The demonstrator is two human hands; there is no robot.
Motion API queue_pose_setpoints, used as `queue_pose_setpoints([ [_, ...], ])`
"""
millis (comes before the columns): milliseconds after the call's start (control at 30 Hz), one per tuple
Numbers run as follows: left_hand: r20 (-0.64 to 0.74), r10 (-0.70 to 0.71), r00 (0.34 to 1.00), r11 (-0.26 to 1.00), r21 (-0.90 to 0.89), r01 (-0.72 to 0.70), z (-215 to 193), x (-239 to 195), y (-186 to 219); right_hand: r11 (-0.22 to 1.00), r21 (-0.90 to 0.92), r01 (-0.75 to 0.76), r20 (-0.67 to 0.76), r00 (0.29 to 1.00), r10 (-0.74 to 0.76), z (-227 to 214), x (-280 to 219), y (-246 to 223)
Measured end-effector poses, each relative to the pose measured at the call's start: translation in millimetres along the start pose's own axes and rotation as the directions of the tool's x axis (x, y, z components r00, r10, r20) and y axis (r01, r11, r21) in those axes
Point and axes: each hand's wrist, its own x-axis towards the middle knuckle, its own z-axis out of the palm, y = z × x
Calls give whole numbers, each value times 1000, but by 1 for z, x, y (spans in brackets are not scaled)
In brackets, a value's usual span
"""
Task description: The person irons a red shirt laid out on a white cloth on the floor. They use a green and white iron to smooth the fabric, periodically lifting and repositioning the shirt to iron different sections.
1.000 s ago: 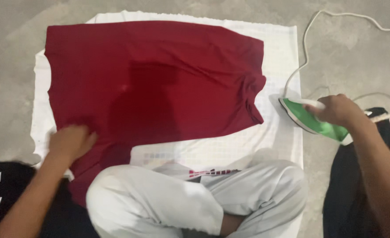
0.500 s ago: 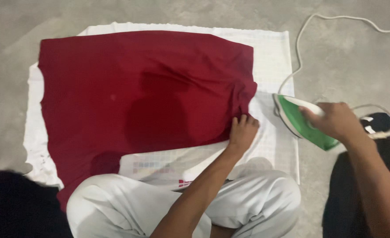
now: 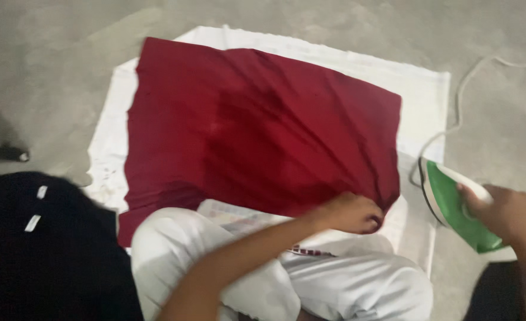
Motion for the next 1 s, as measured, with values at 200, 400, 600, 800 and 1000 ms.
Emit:
queue_pose_setpoints([
  [200, -294, -377, 878, 922, -27, 386, -214, -182, -158, 974, 227, 5, -30, 1000, 2, -19, -4, -48],
  [400, -620, -677, 396, 509, -7, 861, -167, -386, -203, 950, 254, 184, -37, 983, -180, -25, 28, -120],
  [600, -834, -420, 357, 383, 194, 903, -120, -419, -176, 835, 258, 486, -153, 874, -462, -133, -12, -282],
  [800, -748, -588, 308, 450, 14, 893, -150, -460, -194, 792, 143, 594, -119, 805, -582, -201, -40, -477],
  [1000, -810, -526, 258, 435, 4, 901, -134, -462, -209, 639, 88, 764, -201, 642, -740, -207, -49, -633],
])
